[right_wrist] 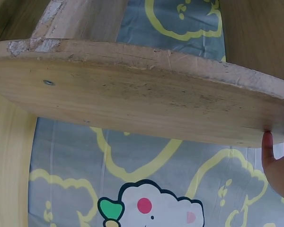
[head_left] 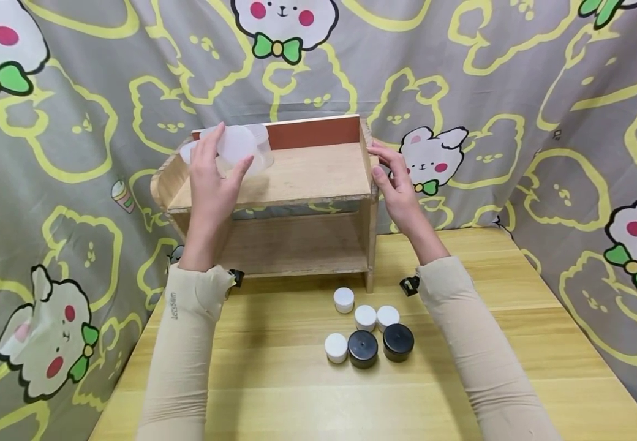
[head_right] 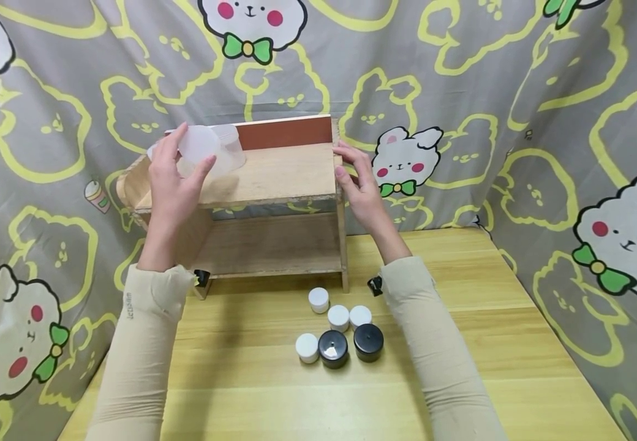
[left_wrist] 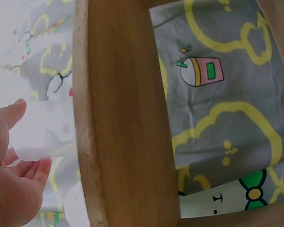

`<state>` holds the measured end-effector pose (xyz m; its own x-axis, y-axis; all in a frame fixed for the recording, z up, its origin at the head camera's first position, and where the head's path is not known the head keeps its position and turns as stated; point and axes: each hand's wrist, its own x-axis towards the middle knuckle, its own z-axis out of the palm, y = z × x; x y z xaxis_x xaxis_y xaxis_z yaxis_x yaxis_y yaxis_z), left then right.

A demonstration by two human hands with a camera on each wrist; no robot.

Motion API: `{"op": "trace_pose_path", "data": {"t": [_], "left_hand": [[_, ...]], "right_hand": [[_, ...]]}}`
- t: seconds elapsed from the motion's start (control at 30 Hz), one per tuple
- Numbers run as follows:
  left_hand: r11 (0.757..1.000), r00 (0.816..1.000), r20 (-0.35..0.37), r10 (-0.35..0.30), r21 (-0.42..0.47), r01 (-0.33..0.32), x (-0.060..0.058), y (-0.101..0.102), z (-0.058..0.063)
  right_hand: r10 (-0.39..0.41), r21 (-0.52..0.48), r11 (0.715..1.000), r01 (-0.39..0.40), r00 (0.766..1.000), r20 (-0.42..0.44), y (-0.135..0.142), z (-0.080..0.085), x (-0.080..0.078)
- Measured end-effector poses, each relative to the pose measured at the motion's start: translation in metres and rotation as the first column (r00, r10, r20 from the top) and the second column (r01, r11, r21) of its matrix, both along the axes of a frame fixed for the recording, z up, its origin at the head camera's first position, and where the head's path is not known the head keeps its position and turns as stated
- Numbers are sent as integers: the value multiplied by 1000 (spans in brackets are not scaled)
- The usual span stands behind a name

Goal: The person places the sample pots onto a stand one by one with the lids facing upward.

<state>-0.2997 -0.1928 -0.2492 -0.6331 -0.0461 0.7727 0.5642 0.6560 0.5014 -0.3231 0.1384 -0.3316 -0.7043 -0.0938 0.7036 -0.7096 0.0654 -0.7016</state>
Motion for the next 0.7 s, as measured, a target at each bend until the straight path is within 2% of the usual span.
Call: {"op": "trace_pose_path", "data": {"t": [0.2, 0.5, 0.7], "left_hand": [[1000, 999, 30, 16, 23, -17, -7, -2, -3], [998, 998, 62, 21, 50, -24, -17, -6, -10], [998, 998, 59, 28, 59, -32, -22, -8, -15]], "right_hand": [[3, 3, 1000, -3, 1000, -3, 0, -1, 0], [1, -14, 1000, 0, 999, 39, -2, -1, 0], [0, -12, 1000, 0, 1000, 28, -1, 0, 0]]}}
